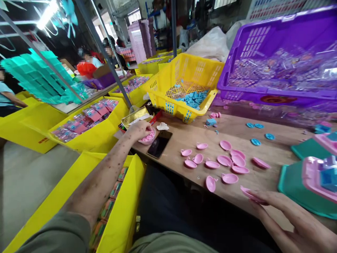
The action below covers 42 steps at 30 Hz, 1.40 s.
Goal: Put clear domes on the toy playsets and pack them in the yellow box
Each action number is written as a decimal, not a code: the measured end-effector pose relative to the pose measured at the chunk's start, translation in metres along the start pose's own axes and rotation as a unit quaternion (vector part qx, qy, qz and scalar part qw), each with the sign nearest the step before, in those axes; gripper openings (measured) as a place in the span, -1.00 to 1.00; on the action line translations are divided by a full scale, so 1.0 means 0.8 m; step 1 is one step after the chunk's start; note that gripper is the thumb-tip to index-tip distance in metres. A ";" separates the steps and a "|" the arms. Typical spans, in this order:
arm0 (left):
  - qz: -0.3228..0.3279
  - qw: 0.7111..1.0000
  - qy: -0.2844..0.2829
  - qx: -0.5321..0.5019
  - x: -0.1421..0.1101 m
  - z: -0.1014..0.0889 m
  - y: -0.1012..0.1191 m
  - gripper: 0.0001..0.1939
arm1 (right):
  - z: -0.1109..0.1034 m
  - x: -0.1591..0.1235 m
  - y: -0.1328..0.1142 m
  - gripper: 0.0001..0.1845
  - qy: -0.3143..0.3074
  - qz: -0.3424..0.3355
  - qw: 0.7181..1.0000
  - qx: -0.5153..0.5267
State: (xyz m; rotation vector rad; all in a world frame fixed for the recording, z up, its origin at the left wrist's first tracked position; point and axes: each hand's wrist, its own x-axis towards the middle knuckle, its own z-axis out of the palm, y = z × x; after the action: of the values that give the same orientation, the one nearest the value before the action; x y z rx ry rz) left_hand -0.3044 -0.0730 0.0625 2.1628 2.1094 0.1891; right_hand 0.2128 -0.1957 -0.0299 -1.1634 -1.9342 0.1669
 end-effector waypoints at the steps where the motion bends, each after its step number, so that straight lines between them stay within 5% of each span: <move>1: -0.001 1.000 0.002 -0.004 0.001 0.001 -0.002 -0.88 | 0.000 0.001 -0.003 -0.72 -0.012 -0.028 1.000 -0.006; 9: -0.017 0.997 0.013 -0.069 -0.002 -0.004 -0.008 -0.92 | -0.005 0.012 -0.017 -0.69 -0.030 -0.115 0.993 -0.028; 22: -0.086 0.965 0.102 -0.227 -0.014 -0.012 -0.010 -0.74 | -0.009 0.018 -0.040 -0.79 -0.001 -0.086 0.996 0.005; 25: -0.050 0.939 0.109 -0.321 -0.030 -0.021 0.025 -0.62 | -0.009 0.027 -0.059 -0.84 0.004 -0.078 0.996 0.032; 28: 0.033 0.884 0.079 -0.460 -0.064 -0.031 0.097 -0.57 | -0.010 0.038 -0.087 -0.83 -0.017 -0.083 0.992 0.099; 34: 0.153 0.819 -0.073 -0.548 -0.157 -0.030 0.241 -0.92 | -0.016 0.057 -0.134 -0.73 -0.038 -0.131 0.964 0.229; 37: 0.158 0.791 -0.097 -0.583 -0.178 -0.022 0.268 -0.90 | -0.025 0.055 -0.143 -0.72 -0.037 -0.134 0.961 0.241; 42: 0.163 0.797 -0.095 -0.573 -0.181 -0.022 0.270 -0.88 | -0.035 0.046 -0.145 -0.73 -0.036 -0.130 0.960 0.245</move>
State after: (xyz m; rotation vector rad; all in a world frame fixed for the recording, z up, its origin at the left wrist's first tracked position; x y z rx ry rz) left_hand -0.0977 -0.2233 0.1145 1.5776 0.9567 0.9387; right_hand 0.1487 -0.2401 0.0677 -0.5781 -1.9377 0.5194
